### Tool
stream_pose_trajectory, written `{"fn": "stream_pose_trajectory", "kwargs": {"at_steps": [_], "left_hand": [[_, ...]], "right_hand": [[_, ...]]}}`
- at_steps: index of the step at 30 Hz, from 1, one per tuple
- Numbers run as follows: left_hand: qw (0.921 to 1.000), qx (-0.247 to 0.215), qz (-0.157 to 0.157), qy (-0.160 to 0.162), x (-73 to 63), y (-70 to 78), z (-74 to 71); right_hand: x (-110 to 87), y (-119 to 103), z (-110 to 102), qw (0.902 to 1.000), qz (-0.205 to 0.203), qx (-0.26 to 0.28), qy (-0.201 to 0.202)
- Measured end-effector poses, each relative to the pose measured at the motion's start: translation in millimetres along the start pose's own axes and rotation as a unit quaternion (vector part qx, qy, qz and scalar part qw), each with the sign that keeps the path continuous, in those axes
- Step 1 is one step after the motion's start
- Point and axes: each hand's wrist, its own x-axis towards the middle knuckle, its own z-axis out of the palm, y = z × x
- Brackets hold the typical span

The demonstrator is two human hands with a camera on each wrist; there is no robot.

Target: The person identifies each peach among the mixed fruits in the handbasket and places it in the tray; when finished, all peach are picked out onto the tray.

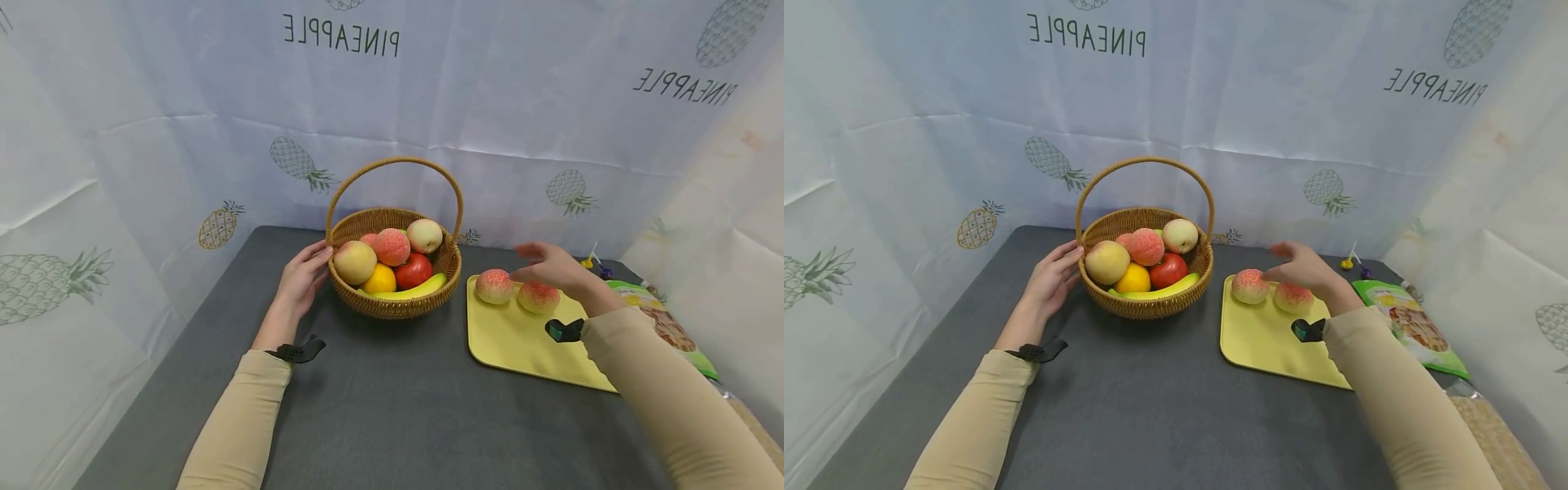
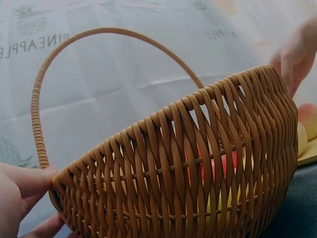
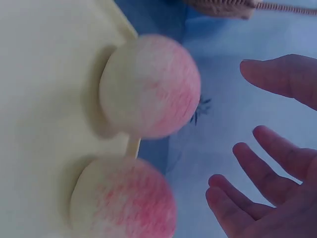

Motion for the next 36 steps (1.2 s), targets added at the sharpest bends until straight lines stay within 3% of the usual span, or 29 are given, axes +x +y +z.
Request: {"fn": "stream_pose_trajectory", "kwargs": {"at_steps": [10,27,36], "left_hand": [[1.0,-0.002,0.0,-0.002,-0.5,1.7,-0.9],[1.0,0.006,0.006,-0.001,-3.1,0.7,0.0],[0.9999,0.006,0.009,0.004,-3.3,1.8,0.8]], "right_hand": [[8.1,-45,12,0.997,-0.06,0.047,-0.014],[30.7,-106,31,0.9942,-0.098,0.016,-0.042],[47.9,-141,41,0.993,-0.104,-0.038,-0.041]]}}
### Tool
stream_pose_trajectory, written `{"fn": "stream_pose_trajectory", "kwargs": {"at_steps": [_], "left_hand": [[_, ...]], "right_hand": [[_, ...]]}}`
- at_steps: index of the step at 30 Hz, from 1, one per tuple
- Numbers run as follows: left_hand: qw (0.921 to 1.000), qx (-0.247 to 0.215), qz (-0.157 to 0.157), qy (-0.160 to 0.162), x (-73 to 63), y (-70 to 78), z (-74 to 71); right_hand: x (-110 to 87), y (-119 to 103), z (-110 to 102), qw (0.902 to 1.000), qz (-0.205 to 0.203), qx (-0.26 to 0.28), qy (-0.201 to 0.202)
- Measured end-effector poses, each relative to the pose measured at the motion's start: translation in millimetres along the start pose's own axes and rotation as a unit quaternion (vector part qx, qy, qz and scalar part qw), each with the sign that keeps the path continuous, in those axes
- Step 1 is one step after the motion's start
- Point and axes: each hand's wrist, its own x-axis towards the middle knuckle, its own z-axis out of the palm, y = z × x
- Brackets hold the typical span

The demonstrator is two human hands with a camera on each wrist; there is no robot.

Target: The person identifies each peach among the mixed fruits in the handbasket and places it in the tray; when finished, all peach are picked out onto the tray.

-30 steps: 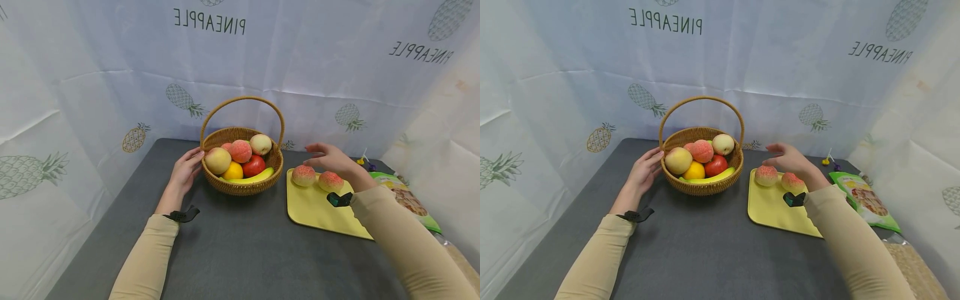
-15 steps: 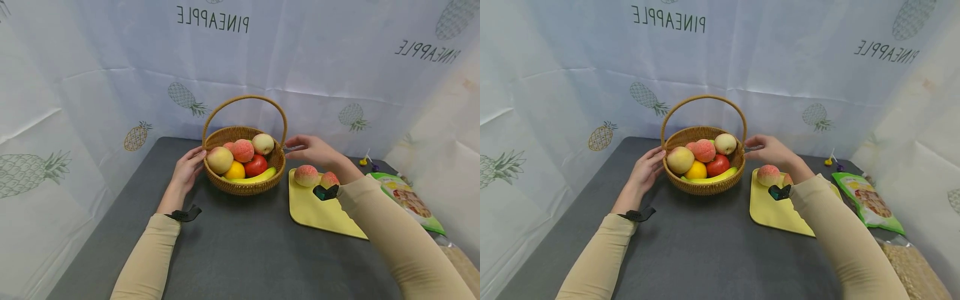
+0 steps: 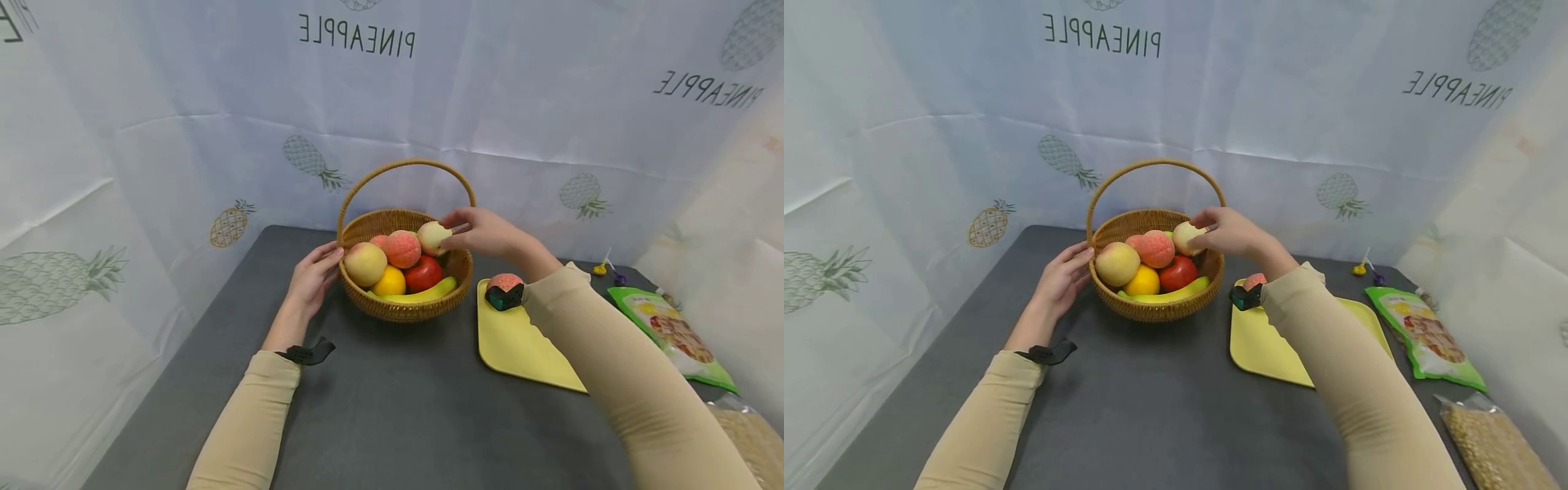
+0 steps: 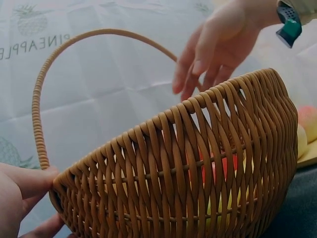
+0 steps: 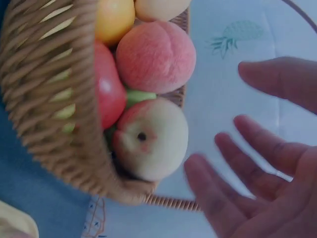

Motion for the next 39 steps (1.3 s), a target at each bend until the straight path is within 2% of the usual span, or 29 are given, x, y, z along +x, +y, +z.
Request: {"fn": "stream_pose_trajectory", "kwargs": {"at_steps": [10,17,22,26,28,30,35,39], "left_hand": [[1.0,-0.003,0.001,0.001,-2.4,-5.1,2.7],[1.0,0.003,-0.002,-0.001,-5.0,-8.6,5.5],[0.9999,0.005,0.006,-0.007,-3.7,-5.4,8.0],[1.0,0.002,0.004,-0.003,-2.5,-2.2,8.2],[1.0,0.004,0.003,-0.002,-2.0,-1.1,8.0],[1.0,0.004,0.004,-0.002,-1.5,-0.4,7.8],[1.0,0.006,0.005,0.003,0.3,-0.5,5.2],[1.0,0.007,0.003,0.004,0.8,-0.5,3.3]], "right_hand": [[36.1,-6,14,0.9947,0.026,-0.1,-0.002],[51.0,-2,26,0.9866,0.074,-0.145,-0.016],[53.0,-6,27,0.9751,0.1,-0.198,-0.008],[53.6,-8,27,0.9638,0.099,-0.248,0.002],[53.4,-7,27,0.9649,0.099,-0.243,0.005],[52.9,-5,26,0.9701,0.094,-0.224,0.006],[51.0,2,23,0.988,0.078,-0.133,0.007],[50.9,5,23,0.9913,0.071,-0.111,0.002]]}}
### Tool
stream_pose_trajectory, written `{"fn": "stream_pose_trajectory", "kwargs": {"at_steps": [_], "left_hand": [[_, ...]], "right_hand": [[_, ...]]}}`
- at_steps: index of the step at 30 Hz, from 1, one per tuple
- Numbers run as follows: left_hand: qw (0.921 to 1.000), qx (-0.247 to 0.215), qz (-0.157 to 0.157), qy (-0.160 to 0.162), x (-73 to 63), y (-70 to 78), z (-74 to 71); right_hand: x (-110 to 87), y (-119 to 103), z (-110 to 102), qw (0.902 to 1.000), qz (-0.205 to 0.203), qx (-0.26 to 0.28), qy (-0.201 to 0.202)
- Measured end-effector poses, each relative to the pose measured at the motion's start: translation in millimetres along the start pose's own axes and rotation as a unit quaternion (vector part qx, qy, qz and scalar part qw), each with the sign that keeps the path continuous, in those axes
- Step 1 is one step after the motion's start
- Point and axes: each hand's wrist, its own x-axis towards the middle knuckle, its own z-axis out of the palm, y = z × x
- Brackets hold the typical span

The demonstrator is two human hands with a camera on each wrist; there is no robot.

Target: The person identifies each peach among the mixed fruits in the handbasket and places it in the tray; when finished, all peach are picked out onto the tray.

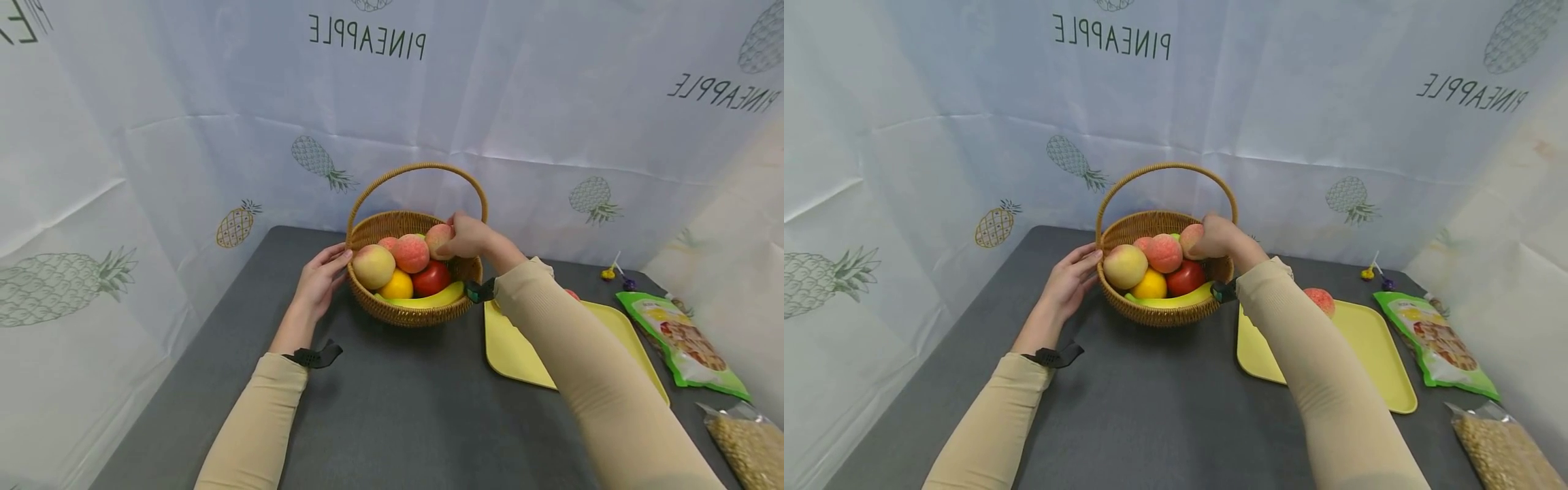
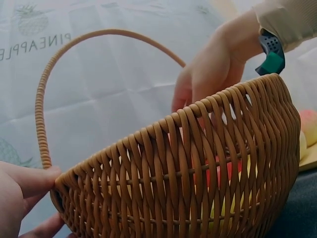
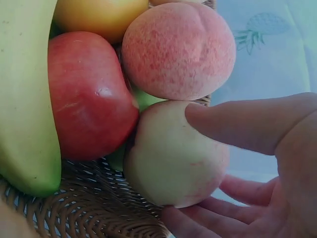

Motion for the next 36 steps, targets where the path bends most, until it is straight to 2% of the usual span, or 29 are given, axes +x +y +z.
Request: {"fn": "stream_pose_trajectory", "kwargs": {"at_steps": [5,9,19,30,36], "left_hand": [[1.0,-0.003,0.001,-0.001,0.5,-2.1,1.9],[1.0,-0.006,0.002,-0.003,0.9,-3.1,3.4],[1.0,-0.002,0.001,-0.007,2.3,-1.9,7.4],[1.0,-0.005,0.002,-0.008,1.2,-1.1,6.9],[1.0,-0.003,-0.001,-0.006,0.8,-4.3,0.3]], "right_hand": [[-1.6,0,0,0.9991,-0.01,-0.042,0.002],[-3.5,1,-1,0.9985,-0.01,-0.053,0.01],[-16.8,5,-6,0.9989,-0.023,-0.035,0.019],[-34.6,13,-8,0.995,-0.08,-0.041,0.042],[-44.5,19,-6,0.9969,-0.067,-0.024,0.032]]}}
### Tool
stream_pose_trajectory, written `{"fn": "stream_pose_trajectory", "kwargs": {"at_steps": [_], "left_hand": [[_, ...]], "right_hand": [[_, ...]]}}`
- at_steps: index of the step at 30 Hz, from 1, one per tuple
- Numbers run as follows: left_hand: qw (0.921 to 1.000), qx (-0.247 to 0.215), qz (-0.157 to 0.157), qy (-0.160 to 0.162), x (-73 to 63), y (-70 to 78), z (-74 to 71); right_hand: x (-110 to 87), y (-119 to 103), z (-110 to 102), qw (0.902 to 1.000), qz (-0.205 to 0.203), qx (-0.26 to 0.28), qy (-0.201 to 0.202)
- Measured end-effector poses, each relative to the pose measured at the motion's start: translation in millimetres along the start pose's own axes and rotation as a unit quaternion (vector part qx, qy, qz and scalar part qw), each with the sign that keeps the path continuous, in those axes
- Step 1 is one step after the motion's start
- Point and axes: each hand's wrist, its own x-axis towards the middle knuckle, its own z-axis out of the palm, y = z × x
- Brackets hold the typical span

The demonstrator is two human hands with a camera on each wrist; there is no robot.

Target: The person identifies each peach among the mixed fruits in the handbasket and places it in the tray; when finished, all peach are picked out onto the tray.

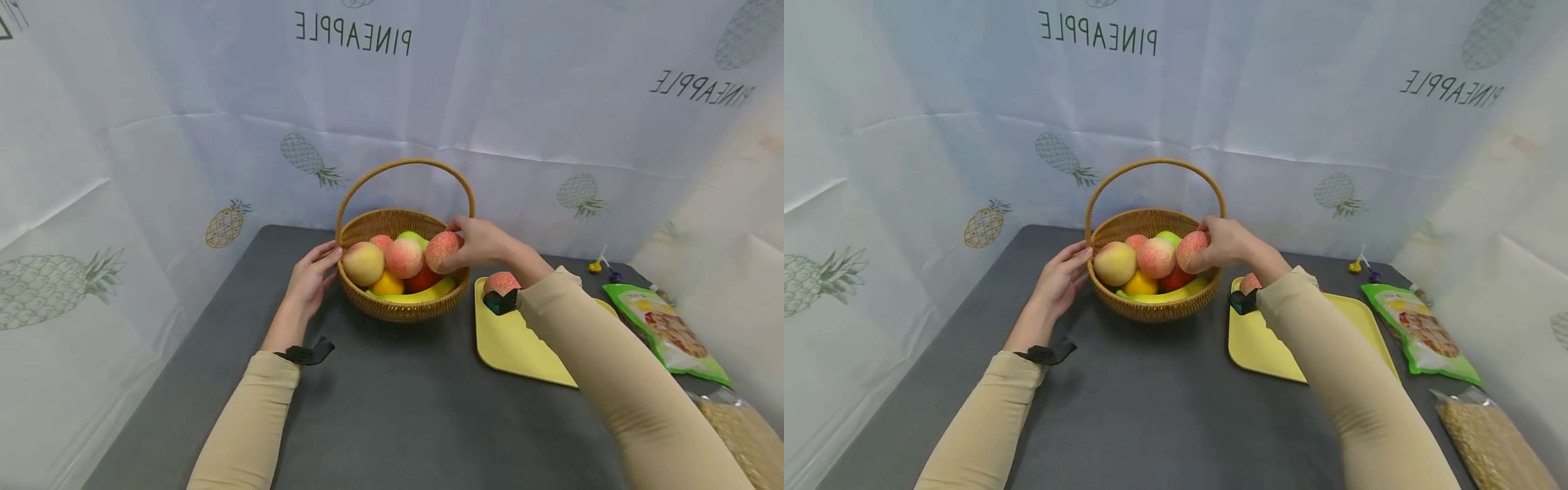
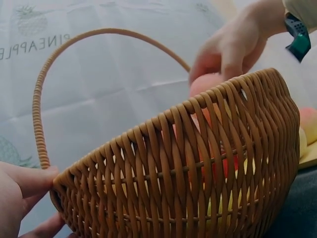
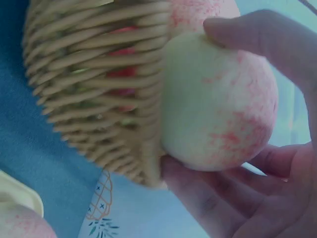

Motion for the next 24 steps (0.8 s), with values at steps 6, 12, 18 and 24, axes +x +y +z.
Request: {"fn": "stream_pose_trajectory", "kwargs": {"at_steps": [6,12,18,24], "left_hand": [[1.0,-0.001,-0.002,-0.002,-0.7,-1.1,-4.1],[1.0,0.003,-0.007,0.003,-1.3,-2.1,-5.6],[1.0,0.0,-0.009,0.004,-0.9,-3.2,-2.6],[1.0,-0.003,-0.005,0.002,-0.3,-2.5,2.4]], "right_hand": [[-11.1,5,-2,0.9993,0.01,0.031,0.016],[-20.8,12,-3,0.9977,0.007,0.066,0.012],[-32.7,24,-8,0.9913,0.035,0.126,0.007],[-47.6,38,-16,0.9827,0.035,0.181,0.014]]}}
